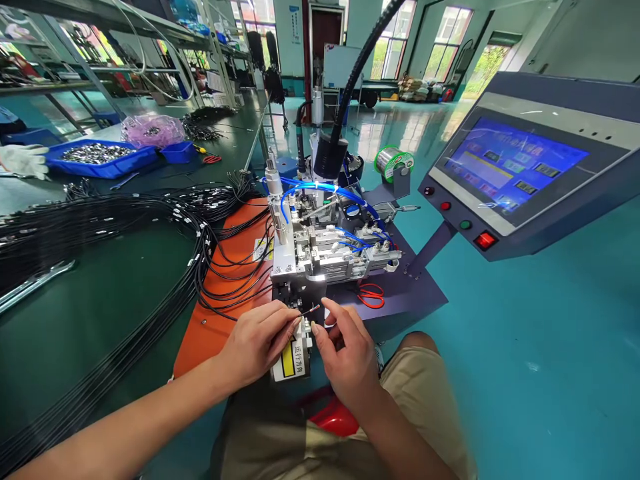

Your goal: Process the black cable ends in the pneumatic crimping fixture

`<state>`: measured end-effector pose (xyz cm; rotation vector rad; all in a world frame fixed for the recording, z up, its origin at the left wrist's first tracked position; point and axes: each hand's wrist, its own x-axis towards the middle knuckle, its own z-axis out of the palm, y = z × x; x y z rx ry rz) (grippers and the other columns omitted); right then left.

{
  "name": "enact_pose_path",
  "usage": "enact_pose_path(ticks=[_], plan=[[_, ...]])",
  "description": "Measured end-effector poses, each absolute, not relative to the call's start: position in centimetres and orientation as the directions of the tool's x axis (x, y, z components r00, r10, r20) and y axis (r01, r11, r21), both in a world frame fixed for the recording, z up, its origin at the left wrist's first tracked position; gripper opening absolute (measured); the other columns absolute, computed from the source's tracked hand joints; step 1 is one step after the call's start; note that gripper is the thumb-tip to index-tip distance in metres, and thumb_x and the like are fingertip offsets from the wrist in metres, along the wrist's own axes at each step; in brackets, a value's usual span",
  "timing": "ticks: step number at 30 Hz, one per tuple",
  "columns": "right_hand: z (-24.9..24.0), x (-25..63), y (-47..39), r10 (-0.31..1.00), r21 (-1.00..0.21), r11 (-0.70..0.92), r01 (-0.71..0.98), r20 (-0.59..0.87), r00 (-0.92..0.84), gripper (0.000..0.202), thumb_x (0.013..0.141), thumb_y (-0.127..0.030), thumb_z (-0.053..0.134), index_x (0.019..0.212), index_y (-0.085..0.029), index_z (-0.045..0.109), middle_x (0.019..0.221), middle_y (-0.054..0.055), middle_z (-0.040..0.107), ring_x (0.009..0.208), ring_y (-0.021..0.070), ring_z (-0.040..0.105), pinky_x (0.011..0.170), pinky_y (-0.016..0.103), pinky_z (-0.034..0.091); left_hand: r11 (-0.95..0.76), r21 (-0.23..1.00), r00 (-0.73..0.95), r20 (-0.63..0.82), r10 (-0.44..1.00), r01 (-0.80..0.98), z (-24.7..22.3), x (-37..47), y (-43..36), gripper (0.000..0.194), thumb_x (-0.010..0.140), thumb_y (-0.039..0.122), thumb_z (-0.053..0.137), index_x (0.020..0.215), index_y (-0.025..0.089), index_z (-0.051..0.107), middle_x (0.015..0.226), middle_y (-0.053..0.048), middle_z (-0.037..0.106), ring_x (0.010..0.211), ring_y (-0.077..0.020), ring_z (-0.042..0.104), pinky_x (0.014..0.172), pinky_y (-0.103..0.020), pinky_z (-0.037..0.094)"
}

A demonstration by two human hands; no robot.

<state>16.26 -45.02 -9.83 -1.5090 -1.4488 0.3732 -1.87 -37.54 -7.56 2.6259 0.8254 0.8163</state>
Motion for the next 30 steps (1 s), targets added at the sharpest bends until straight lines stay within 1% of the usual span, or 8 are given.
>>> enact_pose_path(ticks=[4, 7, 15, 25, 28, 30], plan=[[-9.67, 16.14, -44.97, 0.88, -0.745, 0.236, 0.623, 0.436, 0.188, 0.032, 0.093, -0.023, 0.055, 0.125, -0.022, 0.062, 0.085, 0.003, 0.058, 0.067, 0.0146, 0.055, 0.065, 0.029, 0.051, -0.806, 0.399, 0.688, 0.43, 0.585, 0.437, -7.8, -1.89, -37.51, 0.018, 0.097, 0.021, 0.045, 0.096, 0.016, 0.062, 0.078, -0.005, 0.06, 0.071, -0.0146, 0.057, 0.064, -0.026, 0.045], [-9.75, 16.09, -45.0, 0.877, -0.737, 0.264, 0.623, 0.452, 0.163, 0.034, 0.094, -0.021, 0.054, 0.126, -0.022, 0.062, 0.085, 0.004, 0.058, 0.07, 0.0154, 0.055, 0.066, 0.03, 0.051, -0.809, 0.38, 0.686, 0.433, 0.585, 0.449, -7.83, -1.9, -37.48, 0.019, 0.097, 0.022, 0.044, 0.094, 0.017, 0.062, 0.077, -0.004, 0.059, 0.068, -0.0142, 0.055, 0.062, -0.026, 0.043], [-9.89, 16.13, -45.2, 0.901, -0.794, 0.219, 0.567, 0.387, 0.195, 0.033, 0.094, -0.023, 0.054, 0.127, -0.022, 0.061, 0.089, 0.004, 0.058, 0.071, 0.015, 0.056, 0.07, 0.029, 0.051, -0.807, 0.375, 0.682, 0.436, 0.588, 0.456, -7.64, -1.84, -37.58, 0.021, 0.098, 0.022, 0.044, 0.092, 0.015, 0.063, 0.076, -0.004, 0.059, 0.068, -0.014, 0.053, 0.061, -0.026, 0.041], [-9.81, 15.82, -45.5, 0.881, -0.786, 0.27, 0.556, 0.434, 0.186, 0.035, 0.094, -0.019, 0.053, 0.128, -0.025, 0.062, 0.091, 0.004, 0.058, 0.075, 0.0164, 0.057, 0.07, 0.03, 0.051, -0.792, 0.386, 0.669, 0.427, 0.608, 0.474, -7.85, -1.79, -37.61, 0.02, 0.098, 0.023, 0.045, 0.089, 0.016, 0.063, 0.075, -0.003, 0.058, 0.068, -0.0142, 0.053, 0.062, -0.026, 0.04], [-9.83, 15.57, -45.71, 0.883, -0.811, 0.263, 0.522, 0.42, 0.208, 0.033, 0.095, -0.02, 0.052, 0.126, -0.025, 0.063, 0.094, 0.005, 0.058, 0.079, 0.0167, 0.058, 0.072, 0.031, 0.05, -0.79, 0.391, 0.661, 0.437, 0.61, 0.471, -7.72, -1.77, -37.64, 0.02, 0.098, 0.023, 0.045, 0.09, 0.016, 0.062, 0.075, -0.003, 0.058, 0.069, -0.014, 0.053, 0.063, -0.026, 0.041], [-9.87, 15.29, -45.73, 0.894, -0.843, 0.236, 0.483, 0.383, 0.233, 0.031, 0.095, -0.022, 0.053, 0.123, -0.025, 0.064, 0.093, 0.005, 0.059, 0.079, 0.0168, 0.058, 0.072, 0.03, 0.05, -0.791, 0.39, 0.656, 0.445, 0.61, 0.471, -7.7, -1.78, -37.64, 0.019, 0.098, 0.023, 0.046, 0.091, 0.016, 0.062, 0.074, -0.003, 0.058, 0.068, -0.014, 0.052, 0.063, -0.026, 0.041]])
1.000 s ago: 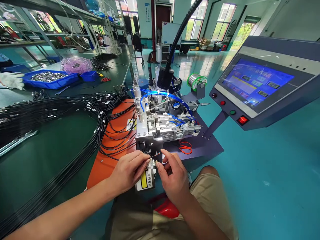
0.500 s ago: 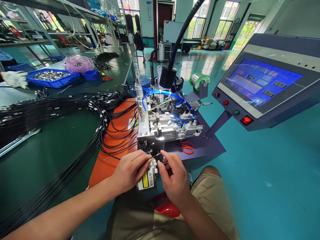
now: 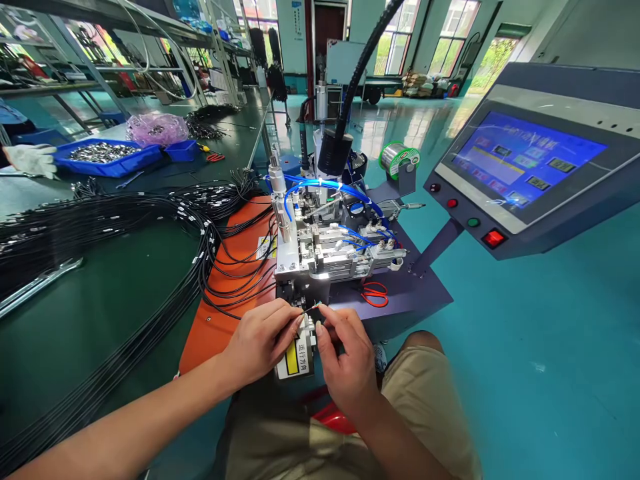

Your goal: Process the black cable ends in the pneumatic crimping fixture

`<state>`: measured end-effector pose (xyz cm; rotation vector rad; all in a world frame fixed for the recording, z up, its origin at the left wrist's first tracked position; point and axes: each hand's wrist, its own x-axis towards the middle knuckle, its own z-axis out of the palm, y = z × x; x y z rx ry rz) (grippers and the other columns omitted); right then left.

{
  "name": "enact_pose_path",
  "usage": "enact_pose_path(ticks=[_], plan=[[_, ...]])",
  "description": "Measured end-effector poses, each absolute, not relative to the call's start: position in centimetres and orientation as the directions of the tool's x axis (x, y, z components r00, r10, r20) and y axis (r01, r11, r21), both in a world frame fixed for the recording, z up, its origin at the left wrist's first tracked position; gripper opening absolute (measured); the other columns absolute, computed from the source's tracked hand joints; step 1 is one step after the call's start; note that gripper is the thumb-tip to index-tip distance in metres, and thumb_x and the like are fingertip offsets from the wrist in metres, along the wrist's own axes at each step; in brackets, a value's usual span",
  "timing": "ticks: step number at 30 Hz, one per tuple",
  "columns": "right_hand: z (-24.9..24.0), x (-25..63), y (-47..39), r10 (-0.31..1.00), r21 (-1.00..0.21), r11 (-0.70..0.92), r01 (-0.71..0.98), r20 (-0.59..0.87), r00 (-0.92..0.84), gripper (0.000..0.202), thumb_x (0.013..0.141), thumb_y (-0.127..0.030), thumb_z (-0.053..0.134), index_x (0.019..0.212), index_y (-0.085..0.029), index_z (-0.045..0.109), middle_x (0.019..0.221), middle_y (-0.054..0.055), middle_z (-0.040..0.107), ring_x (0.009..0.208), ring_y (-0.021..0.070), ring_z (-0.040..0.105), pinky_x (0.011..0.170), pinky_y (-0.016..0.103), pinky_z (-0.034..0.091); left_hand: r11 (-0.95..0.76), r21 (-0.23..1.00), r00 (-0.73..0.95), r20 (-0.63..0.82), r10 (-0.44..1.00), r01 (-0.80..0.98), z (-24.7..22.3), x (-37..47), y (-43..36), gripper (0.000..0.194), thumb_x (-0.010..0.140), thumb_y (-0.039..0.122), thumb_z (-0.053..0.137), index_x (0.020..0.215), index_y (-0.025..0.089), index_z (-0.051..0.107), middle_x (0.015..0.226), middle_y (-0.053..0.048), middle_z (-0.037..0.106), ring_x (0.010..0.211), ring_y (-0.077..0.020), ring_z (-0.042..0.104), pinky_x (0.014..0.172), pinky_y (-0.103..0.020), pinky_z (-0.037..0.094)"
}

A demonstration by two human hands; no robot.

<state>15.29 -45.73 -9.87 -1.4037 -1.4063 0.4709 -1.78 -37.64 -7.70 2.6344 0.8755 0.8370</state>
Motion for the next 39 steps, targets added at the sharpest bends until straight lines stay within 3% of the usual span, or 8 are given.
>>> enact_pose_path(ticks=[5, 11, 19, 25, 39], plan=[[-9.8, 14.4, -45.1, 0.896, -0.945, 0.091, 0.315, 0.216, 0.388, 0.02, 0.092, -0.034, 0.058, 0.103, -0.022, 0.07, 0.088, 0.004, 0.062, 0.068, 0.0151, 0.058, 0.061, 0.027, 0.05, -0.792, 0.395, 0.653, 0.452, 0.608, 0.465, -7.6, -1.8, -37.6, 0.019, 0.098, 0.023, 0.046, 0.09, 0.015, 0.062, 0.075, -0.003, 0.057, 0.068, -0.0136, 0.052, 0.063, -0.026, 0.041], [-9.6, 13.9, -43.8, 0.866, -0.966, 0.035, 0.257, 0.158, 0.475, 0.024, 0.088, -0.043, 0.063, 0.087, -0.02, 0.07, 0.078, 0.004, 0.064, 0.063, 0.0151, 0.058, 0.056, 0.026, 0.048, -0.788, 0.414, 0.653, 0.447, 0.612, 0.455, -7.7, -1.9, -37.5, 0.02, 0.098, 0.022, 0.046, 0.091, 0.015, 0.063, 0.074, -0.002, 0.056, 0.067, -0.0134, 0.051, 0.061, -0.026, 0.04], [-10.4, 13.3, -43.2, 0.848, -0.974, 0.004, 0.228, 0.124, 0.515, 0.025, 0.089, -0.044, 0.06, 0.086, -0.02, 0.067, 0.082, 0.005, 0.065, 0.069, 0.0177, 0.06, 0.063, 0.029, 0.05, -0.756, 0.465, 0.645, 0.409, 0.645, 0.461, -8.0, -2.0, -37.5, 0.019, 0.099, 0.025, 0.045, 0.093, 0.016, 0.062, 0.077, -0.003, 0.06, 0.07, -0.0138, 0.055, 0.064, -0.025, 0.042], [-10.1, 12.4, -43.0, 0.868, -0.997, -0.034, 0.07, 0.005, 0.496, 0.029, 0.09, -0.047, 0.058, 0.091, -0.019, 0.066, 0.082, 0.004, 0.067, 0.071, 0.0183, 0.061, 0.064, 0.029, 0.049, -0.724, 0.524, 0.626, 0.394, 0.673, 0.448, -8.1, -2.3, -37.6, 0.015, 0.099, 0.024, 0.046, 0.1, 0.019, 0.059, 0.082, -0.001, 0.066, 0.071, -0.0122, 0.061, 0.066, -0.024, 0.044], [-9.2, 12.7, -43.5, 0.913, -0.992, -0.022, -0.127, -0.072, 0.401, 0.026, 0.088, -0.045, 0.064, 0.087, -0.019, 0.063, 0.07, -0.001, 0.058, 0.058, 0.0122, 0.05, 0.051, 0.023, 0.04, -0.754, 0.451, 0.645, 0.403, 0.649, 0.477, -7.7, -2.3, -37.5, 0.017, 0.1, 0.028, 0.045, 0.099, 0.019, 0.059, 0.08, -0.001, 0.066, 0.068, -0.0129, 0.059, 0.063, -0.025, 0.043]])
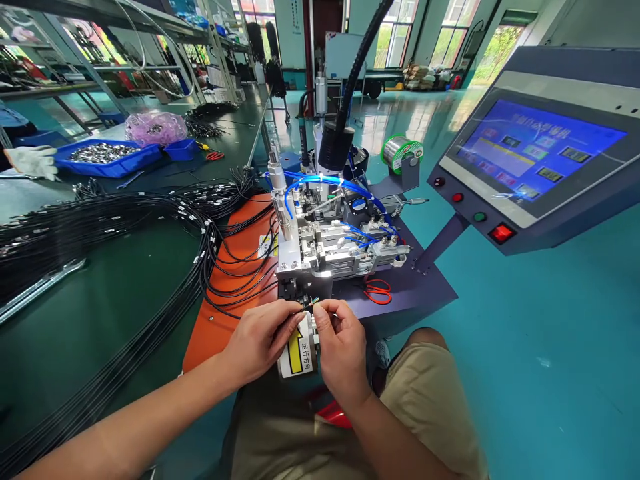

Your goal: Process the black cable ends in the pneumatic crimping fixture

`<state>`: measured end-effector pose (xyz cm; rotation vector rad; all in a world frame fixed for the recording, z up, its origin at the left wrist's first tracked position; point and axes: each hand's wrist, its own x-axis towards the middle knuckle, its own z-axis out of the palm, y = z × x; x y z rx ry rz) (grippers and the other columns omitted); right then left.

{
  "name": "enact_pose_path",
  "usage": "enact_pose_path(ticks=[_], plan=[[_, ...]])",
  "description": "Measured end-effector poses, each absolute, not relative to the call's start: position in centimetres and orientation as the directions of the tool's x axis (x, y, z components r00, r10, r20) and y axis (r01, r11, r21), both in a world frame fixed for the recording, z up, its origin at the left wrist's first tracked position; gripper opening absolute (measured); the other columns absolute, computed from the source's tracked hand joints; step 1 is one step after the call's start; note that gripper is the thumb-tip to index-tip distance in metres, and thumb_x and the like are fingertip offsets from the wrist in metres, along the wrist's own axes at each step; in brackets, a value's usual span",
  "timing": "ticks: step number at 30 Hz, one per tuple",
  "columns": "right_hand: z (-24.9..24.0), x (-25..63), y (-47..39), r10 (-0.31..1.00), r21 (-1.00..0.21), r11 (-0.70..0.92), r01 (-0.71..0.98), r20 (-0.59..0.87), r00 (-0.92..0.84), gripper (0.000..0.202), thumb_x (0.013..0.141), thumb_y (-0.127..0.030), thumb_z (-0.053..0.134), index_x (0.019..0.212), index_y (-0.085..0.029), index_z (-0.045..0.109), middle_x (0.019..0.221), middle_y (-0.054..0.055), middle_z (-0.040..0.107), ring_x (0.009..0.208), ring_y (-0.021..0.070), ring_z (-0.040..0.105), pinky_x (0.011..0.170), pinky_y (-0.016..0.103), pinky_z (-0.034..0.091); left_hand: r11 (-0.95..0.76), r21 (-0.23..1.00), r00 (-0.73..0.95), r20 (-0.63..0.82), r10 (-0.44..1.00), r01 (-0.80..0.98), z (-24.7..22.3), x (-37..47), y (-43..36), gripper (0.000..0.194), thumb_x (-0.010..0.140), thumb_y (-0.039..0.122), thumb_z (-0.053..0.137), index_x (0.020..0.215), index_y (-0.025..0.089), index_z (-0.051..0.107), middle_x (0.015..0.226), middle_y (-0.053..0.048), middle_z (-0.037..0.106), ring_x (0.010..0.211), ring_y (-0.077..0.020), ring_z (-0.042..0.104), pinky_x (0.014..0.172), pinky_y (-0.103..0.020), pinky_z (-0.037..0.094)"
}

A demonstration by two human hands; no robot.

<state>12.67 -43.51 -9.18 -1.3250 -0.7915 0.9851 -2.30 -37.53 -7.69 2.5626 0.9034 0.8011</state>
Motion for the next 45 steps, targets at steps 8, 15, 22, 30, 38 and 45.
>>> enact_pose_path(ticks=[8, 15, 22, 30, 38, 45], plan=[[-9.0, 16.7, -43.4, 0.974, -0.994, -0.056, -0.097, -0.075, 0.213, 0.029, 0.082, -0.04, 0.072, 0.1, -0.02, 0.063, 0.079, -0.001, 0.056, 0.062, 0.0103, 0.049, 0.053, 0.022, 0.041, -0.772, 0.452, 0.662, 0.413, 0.626, 0.448, -8.2, -2.5, -37.3, 0.015, 0.099, 0.023, 0.045, 0.098, 0.017, 0.059, 0.078, -0.003, 0.063, 0.069, -0.0142, 0.057, 0.063, -0.025, 0.041], [-7.0, 17.7, -42.0, 0.999, -0.997, -0.037, 0.073, -0.037, 0.011, 0.026, 0.081, -0.038, 0.072, 0.098, -0.02, 0.066, 0.08, -0.001, 0.061, 0.074, 0.0147, 0.057, 0.067, 0.026, 0.048, -0.795, 0.433, 0.668, 0.444, 0.598, 0.424, -8.0, -2.3, -37.3, 0.015, 0.098, 0.02, 0.044, 0.096, 0.016, 0.059, 0.076, -0.003, 0.062, 0.069, -0.0145, 0.056, 0.062, -0.026, 0.042], [-6.3, 17.6, -41.5, 0.998, -0.981, -0.002, 0.196, -0.015, -0.062, 0.017, 0.085, -0.036, 0.065, 0.087, -0.019, 0.067, 0.072, -0.002, 0.06, 0.066, 0.0137, 0.054, 0.059, 0.025, 0.044, -0.8, 0.433, 0.672, 0.446, 0.591, 0.416, -8.0, -2.4, -37.3, 0.017, 0.098, 0.019, 0.042, 0.096, 0.018, 0.058, 0.076, -0.003, 0.064, 0.07, -0.0149, 0.058, 0.063, -0.026, 0.043], [-6.4, 17.6, -41.3, 0.999, -0.99, 0.001, 0.138, -0.005, -0.039, 0.018, 0.081, -0.037, 0.069, 0.082, -0.019, 0.068, 0.076, 0.0, 0.066, 0.071, 0.0155, 0.058, 0.064, 0.026, 0.047, -0.779, 0.449, 0.653, 0.437, 0.618, 0.437, -8.0, -2.4, -37.3, 0.015, 0.097, 0.02, 0.044, 0.095, 0.018, 0.059, 0.077, -0.003, 0.065, 0.067, -0.0139, 0.058, 0.062, -0.026, 0.043], [-7.1, 16.6, -41.1, 0.997, -0.999, 0.011, 0.052, 0.015, 0.075, 0.019, 0.078, -0.036, 0.073, 0.075, -0.018, 0.069, 0.072, -0.001, 0.064, 0.069, 0.015, 0.056, 0.064, 0.027, 0.046, -0.717, 0.532, 0.629, 0.381, 0.677, 0.45, -7.7, -2.4, -37.4, 0.018, 0.098, 0.024, 0.045, 0.09, 0.019, 0.06, 0.074, -0.001, 0.062, 0.065, -0.0132, 0.057, 0.061, -0.025, 0.042], [-7.3, 15.5, -40.8, 0.986, -0.999, 0.044, 0.03, 0.048, 0.157, 0.019, 0.078, -0.035, 0.073, 0.072, -0.018, 0.068, 0.071, 0.0, 0.064, 0.067, 0.0147, 0.056, 0.063, 0.026, 0.045, -0.699, 0.566, 0.628, 0.363, 0.688, 0.438, -7.7, -2.5, -37.2, 0.018, 0.098, 0.025, 0.044, 0.088, 0.019, 0.058, 0.073, -0.001, 0.062, 0.065, -0.0129, 0.057, 0.059, -0.024, 0.042]])
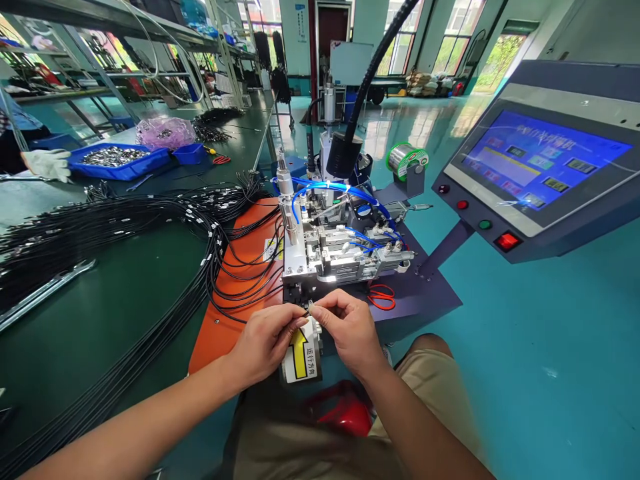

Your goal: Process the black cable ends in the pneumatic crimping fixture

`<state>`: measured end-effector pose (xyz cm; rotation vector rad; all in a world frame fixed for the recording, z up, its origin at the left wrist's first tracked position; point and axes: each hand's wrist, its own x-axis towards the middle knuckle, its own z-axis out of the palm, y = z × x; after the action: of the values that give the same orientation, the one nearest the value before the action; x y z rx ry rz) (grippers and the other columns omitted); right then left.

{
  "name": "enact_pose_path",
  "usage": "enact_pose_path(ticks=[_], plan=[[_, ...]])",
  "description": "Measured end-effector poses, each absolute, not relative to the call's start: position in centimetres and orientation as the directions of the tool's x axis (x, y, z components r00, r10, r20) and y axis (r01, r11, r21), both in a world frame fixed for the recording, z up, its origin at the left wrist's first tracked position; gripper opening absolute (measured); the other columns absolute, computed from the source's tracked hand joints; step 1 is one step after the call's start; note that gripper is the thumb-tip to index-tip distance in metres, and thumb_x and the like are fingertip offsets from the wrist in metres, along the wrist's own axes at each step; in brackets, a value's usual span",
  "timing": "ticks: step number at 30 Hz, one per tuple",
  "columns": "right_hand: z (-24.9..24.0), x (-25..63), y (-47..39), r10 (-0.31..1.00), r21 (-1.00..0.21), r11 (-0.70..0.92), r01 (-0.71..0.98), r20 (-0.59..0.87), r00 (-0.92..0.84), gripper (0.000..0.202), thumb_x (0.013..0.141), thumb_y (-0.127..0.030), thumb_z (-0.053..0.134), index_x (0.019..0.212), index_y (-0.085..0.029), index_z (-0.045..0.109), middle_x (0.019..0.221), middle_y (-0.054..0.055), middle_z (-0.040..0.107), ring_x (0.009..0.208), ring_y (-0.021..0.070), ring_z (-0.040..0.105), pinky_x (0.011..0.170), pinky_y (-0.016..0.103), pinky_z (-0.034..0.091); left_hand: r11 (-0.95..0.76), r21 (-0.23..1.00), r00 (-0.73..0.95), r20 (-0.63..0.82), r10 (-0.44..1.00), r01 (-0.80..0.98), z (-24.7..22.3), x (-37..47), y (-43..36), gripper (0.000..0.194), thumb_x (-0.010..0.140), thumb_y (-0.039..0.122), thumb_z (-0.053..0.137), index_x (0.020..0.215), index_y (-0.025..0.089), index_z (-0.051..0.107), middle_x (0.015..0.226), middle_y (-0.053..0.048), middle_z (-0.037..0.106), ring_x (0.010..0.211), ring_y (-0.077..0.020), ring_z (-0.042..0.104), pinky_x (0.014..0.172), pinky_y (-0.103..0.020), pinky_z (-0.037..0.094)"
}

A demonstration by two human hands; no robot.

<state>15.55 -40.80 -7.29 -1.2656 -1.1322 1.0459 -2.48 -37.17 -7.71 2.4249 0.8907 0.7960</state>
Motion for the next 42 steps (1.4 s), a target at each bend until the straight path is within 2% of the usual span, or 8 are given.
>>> enact_pose_path(ticks=[4, 8, 12, 14, 17, 20, 31, 42], plan=[[-7.5, 15.5, -40.8, 0.984, -0.997, 0.058, 0.045, 0.064, 0.168, 0.019, 0.079, -0.035, 0.072, 0.072, -0.018, 0.067, 0.071, 0.0, 0.064, 0.067, 0.0146, 0.056, 0.063, 0.026, 0.045, -0.71, 0.554, 0.642, 0.362, 0.676, 0.435, -7.8, -2.5, -37.1, 0.018, 0.099, 0.025, 0.044, 0.088, 0.019, 0.058, 0.072, -0.001, 0.062, 0.065, -0.0132, 0.057, 0.06, -0.024, 0.042], [-7.8, 15.8, -41.1, 0.981, -0.989, 0.041, 0.143, 0.067, 0.181, 0.02, 0.082, -0.036, 0.07, 0.073, -0.018, 0.067, 0.07, 0.0, 0.063, 0.065, 0.0149, 0.055, 0.063, 0.027, 0.045, -0.737, 0.492, 0.677, 0.339, 0.653, 0.464, -7.6, -2.4, -37.4, 0.02, 0.099, 0.025, 0.042, 0.09, 0.019, 0.059, 0.074, -0.001, 0.064, 0.065, -0.0147, 0.057, 0.06, -0.026, 0.042], [-7.8, 15.6, -41.4, 0.963, -0.965, 0.018, 0.262, 0.087, 0.256, 0.024, 0.082, -0.038, 0.069, 0.068, -0.019, 0.065, 0.068, 0.0, 0.061, 0.063, 0.0156, 0.054, 0.06, 0.027, 0.043, -0.731, 0.433, 0.665, 0.325, 0.673, 0.528, -7.0, -2.3, -37.7, 0.019, 0.099, 0.025, 0.044, 0.102, 0.017, 0.061, 0.083, -0.004, 0.067, 0.071, -0.0163, 0.06, 0.062, -0.027, 0.043], [-7.9, 15.4, -41.4, 0.962, -0.972, -0.016, 0.234, 0.049, 0.269, 0.025, 0.081, -0.039, 0.07, 0.068, -0.019, 0.064, 0.067, 0.0, 0.061, 0.062, 0.0152, 0.053, 0.058, 0.027, 0.042, -0.73, 0.426, 0.663, 0.324, 0.675, 0.535, -6.9, -2.4, -37.6, 0.02, 0.099, 0.024, 0.043, 0.103, 0.017, 0.062, 0.081, -0.004, 0.065, 0.071, -0.0159, 0.06, 0.062, -0.026, 0.043], [-8.0, 15.6, -41.3, 0.975, -0.992, -0.081, 0.096, -0.059, 0.216, 0.03, 0.085, -0.044, 0.066, 0.071, -0.018, 0.064, 0.059, -0.002, 0.056, 0.055, 0.013, 0.048, 0.053, 0.025, 0.038, -0.728, 0.427, 0.656, 0.331, 0.678, 0.536, -7.2, -2.8, -37.1, 0.021, 0.098, 0.023, 0.044, 0.1, 0.017, 0.064, 0.079, -0.003, 0.064, 0.071, -0.0152, 0.059, 0.063, -0.026, 0.044], [-8.1, 16.4, -40.9, 0.976, -0.994, -0.107, 0.014, -0.103, 0.19, 0.03, 0.087, -0.047, 0.064, 0.079, -0.018, 0.065, 0.057, -0.004, 0.052, 0.053, 0.0117, 0.044, 0.051, 0.024, 0.036, -0.72, 0.438, 0.635, 0.352, 0.688, 0.537, -7.6, -3.0, -36.6, 0.017, 0.097, 0.024, 0.048, 0.1, 0.018, 0.064, 0.082, -0.003, 0.066, 0.074, -0.015, 0.06, 0.067, -0.026, 0.045], [-8.2, 17.4, -39.9, 0.987, -0.98, -0.154, 0.126, -0.159, -0.037, 0.029, 0.093, -0.048, 0.055, 0.084, -0.02, 0.06, 0.068, -0.002, 0.053, 0.061, 0.0123, 0.049, 0.054, 0.023, 0.039, -0.714, 0.449, 0.632, 0.345, 0.694, 0.538, -8.0, -3.1, -36.3, 0.016, 0.094, 0.022, 0.052, 0.101, 0.017, 0.065, 0.081, -0.003, 0.068, 0.074, -0.0152, 0.061, 0.066, -0.026, 0.044], [-8.2, 17.4, -39.1, 0.99, -0.965, -0.071, 0.253, -0.099, -0.1, 0.026, 0.098, -0.04, 0.049, 0.082, -0.021, 0.055, 0.065, -0.005, 0.048, 0.061, 0.0121, 0.045, 0.058, 0.024, 0.038, -0.67, 0.46, 0.606, 0.303, 0.735, 0.582, -7.8, -3.0, -36.4, 0.019, 0.095, 0.024, 0.05, 0.097, 0.016, 0.068, 0.077, -0.004, 0.065, 0.071, -0.0152, 0.061, 0.066, -0.026, 0.045]])
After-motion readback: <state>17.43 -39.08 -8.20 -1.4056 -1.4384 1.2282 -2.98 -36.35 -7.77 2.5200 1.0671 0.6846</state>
